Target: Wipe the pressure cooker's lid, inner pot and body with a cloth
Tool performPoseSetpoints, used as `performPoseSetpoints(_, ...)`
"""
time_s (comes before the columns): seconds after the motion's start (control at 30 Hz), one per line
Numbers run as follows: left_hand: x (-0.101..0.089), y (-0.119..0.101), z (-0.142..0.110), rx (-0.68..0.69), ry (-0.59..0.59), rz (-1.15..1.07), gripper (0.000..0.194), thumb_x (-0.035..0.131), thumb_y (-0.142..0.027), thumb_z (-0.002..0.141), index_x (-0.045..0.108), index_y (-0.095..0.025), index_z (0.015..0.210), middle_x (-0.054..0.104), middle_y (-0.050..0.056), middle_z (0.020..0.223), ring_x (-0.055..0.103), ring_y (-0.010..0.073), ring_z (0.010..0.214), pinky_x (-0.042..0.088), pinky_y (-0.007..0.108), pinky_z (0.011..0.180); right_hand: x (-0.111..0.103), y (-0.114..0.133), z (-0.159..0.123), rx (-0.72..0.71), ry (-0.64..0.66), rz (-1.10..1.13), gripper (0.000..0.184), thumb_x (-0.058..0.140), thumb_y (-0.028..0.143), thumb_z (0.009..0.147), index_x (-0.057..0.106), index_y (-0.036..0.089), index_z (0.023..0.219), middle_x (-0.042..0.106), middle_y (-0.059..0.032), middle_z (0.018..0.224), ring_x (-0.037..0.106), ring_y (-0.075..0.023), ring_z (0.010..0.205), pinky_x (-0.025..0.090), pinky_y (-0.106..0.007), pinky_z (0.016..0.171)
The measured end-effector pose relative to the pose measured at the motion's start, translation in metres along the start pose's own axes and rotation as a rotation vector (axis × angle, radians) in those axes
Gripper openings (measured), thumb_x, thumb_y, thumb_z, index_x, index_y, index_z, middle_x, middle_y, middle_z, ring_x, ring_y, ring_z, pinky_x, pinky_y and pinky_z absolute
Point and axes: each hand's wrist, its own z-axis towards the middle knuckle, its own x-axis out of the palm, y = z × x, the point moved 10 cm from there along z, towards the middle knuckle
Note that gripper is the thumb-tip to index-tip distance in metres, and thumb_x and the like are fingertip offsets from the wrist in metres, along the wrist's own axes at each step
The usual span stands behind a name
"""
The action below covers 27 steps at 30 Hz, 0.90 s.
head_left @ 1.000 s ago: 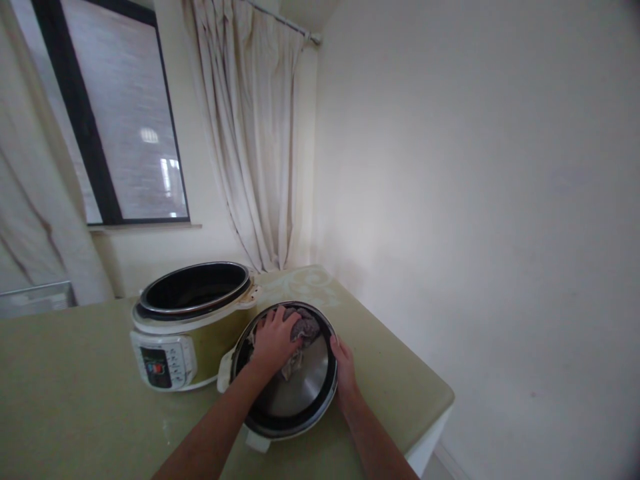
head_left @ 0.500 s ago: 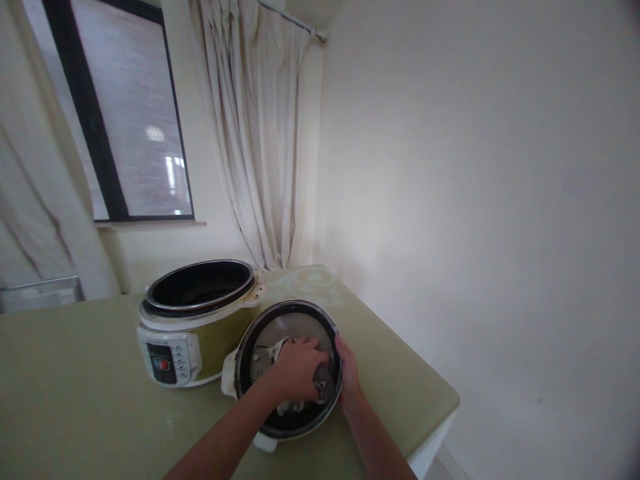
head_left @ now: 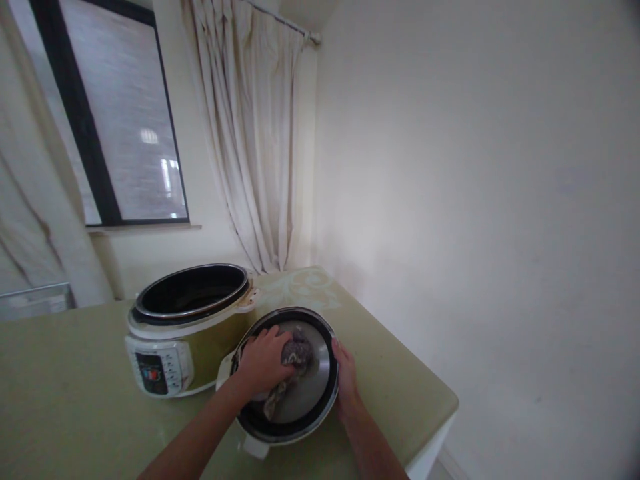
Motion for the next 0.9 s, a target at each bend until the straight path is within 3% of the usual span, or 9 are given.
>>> performPoseSetpoints(0.1,0.008,-0.016,-0.015,0.105,0.102,-0.019,0.053,0.076,-0.045,0.068,0.074,-0.03,0.119,0.073,0.009,0.123,0.068,0.0373,0.117,0.052,0.052,0.099,0.006,0.001,0.0,0.016,0.021,0.009,0.052,0.086,0.06,0.077,0.084,0.016,0.105,0.083,-0.0114,0.106,0.077,-0.0309,0.095,0.061,-0.045,0.092)
performPoseSetpoints(0.23,0.026,-0.057,-0.021,0.263,0.203,-0.065,0.051,0.079,-0.051,0.063,0.077,-0.03,0.109,0.077,0.008,0.11,0.073,0.036,0.103,0.057,0.048,0.091,0.006,0.006,0.001,-0.015,0.023,-0.029,0.054,0.087,0.062,0.074,0.084,0.019,0.106,0.082,-0.0097,0.11,0.076,-0.0312,0.103,0.059,-0.046,0.099)
performPoseSetpoints(0.4,0.018,-0.084,0.001,0.282,0.076,-0.035,0.045,0.081,-0.051,0.064,0.076,-0.031,0.104,0.075,0.006,0.108,0.072,0.0343,0.102,0.057,0.048,0.089,-0.007,0.002,-0.001,0.024,-0.058,-0.03,0.055,0.089,0.065,0.069,0.084,0.022,0.103,0.083,-0.0072,0.11,0.074,-0.0326,0.11,0.058,-0.048,0.103)
performPoseSetpoints(0.53,-0.003,-0.072,0.022,0.189,-0.092,-0.014,0.043,0.074,-0.046,0.081,0.07,-0.032,0.122,0.067,0.009,0.129,0.063,0.0363,0.121,0.049,0.054,0.102,-0.003,0.002,-0.005,0.047,-0.014,-0.027,0.059,0.087,0.064,0.074,0.082,0.021,0.114,0.082,-0.0086,0.115,0.072,-0.0332,0.117,0.056,-0.051,0.107)
performPoseSetpoints(0.7,-0.016,-0.025,0.022,-0.022,-0.307,0.052,0.042,0.07,-0.039,0.089,0.067,-0.033,0.131,0.062,0.011,0.132,0.057,0.036,0.126,0.046,0.05,0.103,0.001,0.01,-0.005,-0.013,0.028,-0.05,0.057,0.086,0.06,0.077,0.081,0.02,0.118,0.08,-0.0102,0.121,0.071,-0.0333,0.121,0.053,-0.049,0.111)
performPoseSetpoints(0.8,-0.01,0.002,0.015,-0.121,-0.246,-0.028,0.038,0.066,-0.038,0.09,0.067,-0.031,0.128,0.063,0.01,0.128,0.062,0.0324,0.119,0.049,0.044,0.095,0.002,0.012,-0.002,-0.048,0.014,-0.059,0.057,0.085,0.061,0.078,0.082,0.019,0.115,0.081,-0.0105,0.12,0.071,-0.0337,0.12,0.053,-0.049,0.111)
performPoseSetpoints(0.9,-0.011,0.012,0.015,-0.149,-0.201,-0.266,0.032,0.064,-0.034,0.088,0.068,-0.027,0.12,0.067,0.007,0.119,0.068,0.0269,0.106,0.051,0.039,0.092,0.003,0.01,0.001,-0.084,-0.007,-0.032,0.057,0.086,0.067,0.073,0.085,0.019,0.104,0.082,-0.0103,0.113,0.074,-0.0341,0.11,0.056,-0.049,0.106)
